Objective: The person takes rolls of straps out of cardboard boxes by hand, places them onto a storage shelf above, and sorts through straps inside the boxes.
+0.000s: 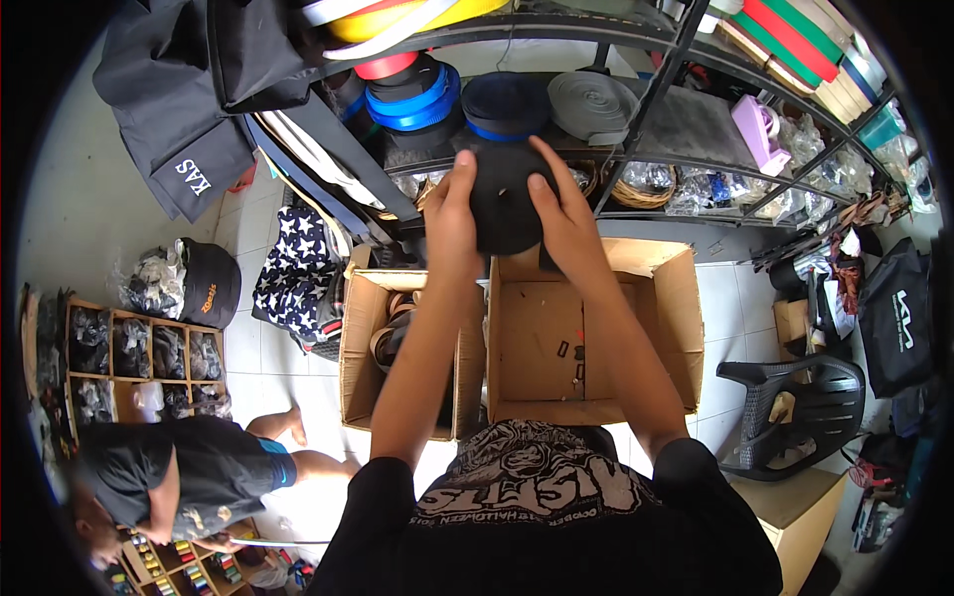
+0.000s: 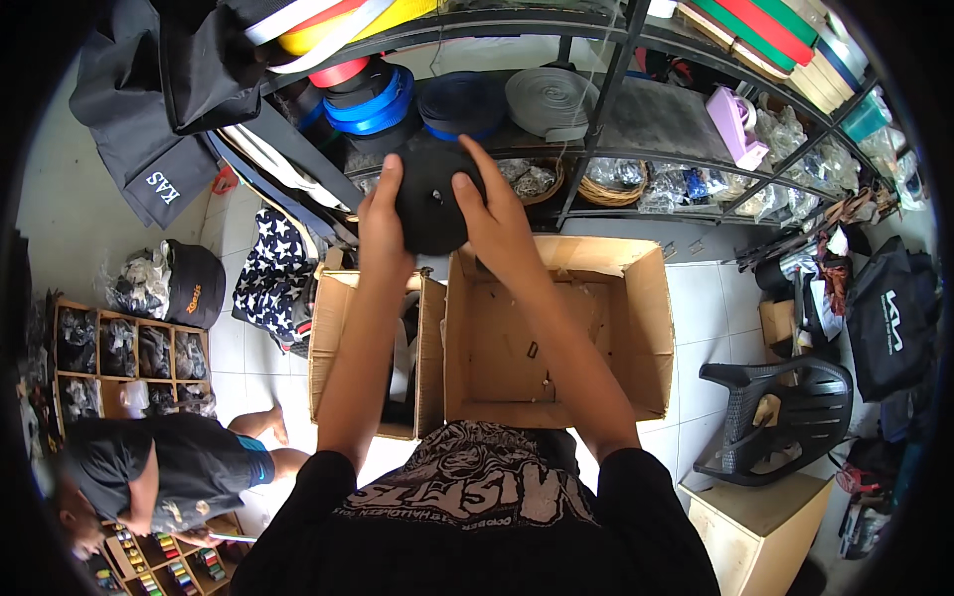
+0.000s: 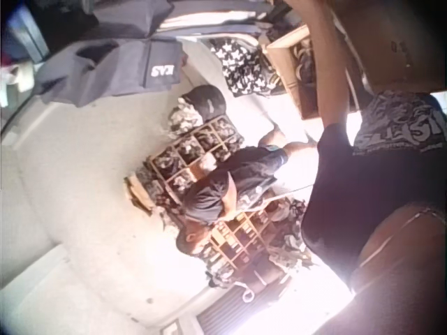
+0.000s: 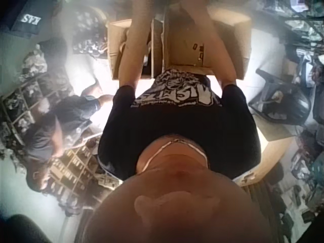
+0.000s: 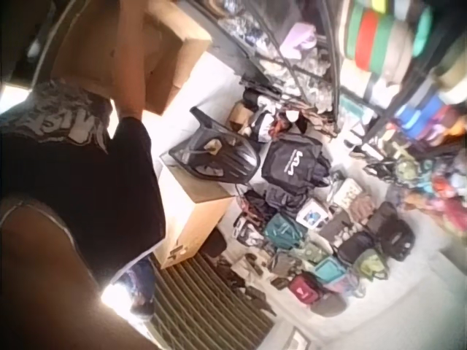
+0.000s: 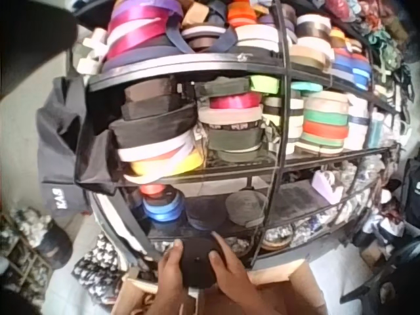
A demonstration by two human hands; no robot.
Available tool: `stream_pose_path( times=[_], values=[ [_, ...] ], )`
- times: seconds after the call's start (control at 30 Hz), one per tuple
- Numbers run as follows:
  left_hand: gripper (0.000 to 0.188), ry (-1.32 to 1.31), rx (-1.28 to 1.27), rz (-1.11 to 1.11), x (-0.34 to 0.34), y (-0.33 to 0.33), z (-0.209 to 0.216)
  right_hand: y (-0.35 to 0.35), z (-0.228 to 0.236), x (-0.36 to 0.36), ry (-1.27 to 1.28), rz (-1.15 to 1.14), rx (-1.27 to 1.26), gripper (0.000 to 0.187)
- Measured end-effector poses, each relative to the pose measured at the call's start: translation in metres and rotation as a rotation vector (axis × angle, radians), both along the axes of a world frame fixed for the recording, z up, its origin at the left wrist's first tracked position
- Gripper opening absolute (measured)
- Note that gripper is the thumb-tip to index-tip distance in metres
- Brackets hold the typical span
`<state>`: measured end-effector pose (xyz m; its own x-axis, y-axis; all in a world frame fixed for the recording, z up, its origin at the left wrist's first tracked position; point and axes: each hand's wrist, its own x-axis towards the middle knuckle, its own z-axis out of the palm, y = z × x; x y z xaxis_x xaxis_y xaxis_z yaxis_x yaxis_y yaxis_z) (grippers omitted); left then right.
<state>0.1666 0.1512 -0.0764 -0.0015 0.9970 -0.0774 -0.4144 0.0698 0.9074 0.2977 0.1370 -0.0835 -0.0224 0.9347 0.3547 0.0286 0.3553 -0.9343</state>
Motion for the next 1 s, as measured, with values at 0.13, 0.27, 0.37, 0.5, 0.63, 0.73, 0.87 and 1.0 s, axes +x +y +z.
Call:
stream_pose_path(
  times=[0.13, 0.27, 0.37, 0.5, 0.63, 0.73, 0.87, 1.0],
  values=[
    [0.048, -0.362, -0.053, 0.317, 0.023, 0.017, -0.023, 0.017, -0.038, -0.03, -0.001, -0.165, 0.086, 0.058],
    [0.051, -0.49, -0.105, 0.281, 0.04, 0.023, -0.026, 0.036, -0.053, -0.027, 0.099, -0.228, 0.053, 0.082],
    [0.051, -0.598, -0.036, 0.03, 0.036, 0.037, -0.033, 0.059, -0.039, -0.008, 0.272, -0.01, -0.069, 0.096],
    [0.053, -0.648, -0.086, 0.05, 0.036, 0.07, -0.024, 0.081, -0.056, 0.002, -0.082, -0.082, 0.1, 0.102],
    [0.051, -0.673, -0.062, -0.031, 0.037, 0.105, -0.038, 0.111, -0.051, 0.007, -0.257, -0.237, 0.17, 0.109],
    [0.045, -0.643, 0.024, -0.13, 0.027, 0.132, -0.044, 0.141, -0.032, 0.009, -0.234, -0.277, 0.03, 0.106],
    [0.042, -0.362, -0.095, -0.051, 0.036, 0.147, -0.021, 0.19, -0.049, 0.019, -0.216, -0.392, -0.011, 0.1],
    [0.044, -0.216, -0.151, 0.097, 0.022, 0.143, -0.056, 0.211, -0.073, 0.003, -0.577, -0.559, 0.067, 0.101]
  ],
)
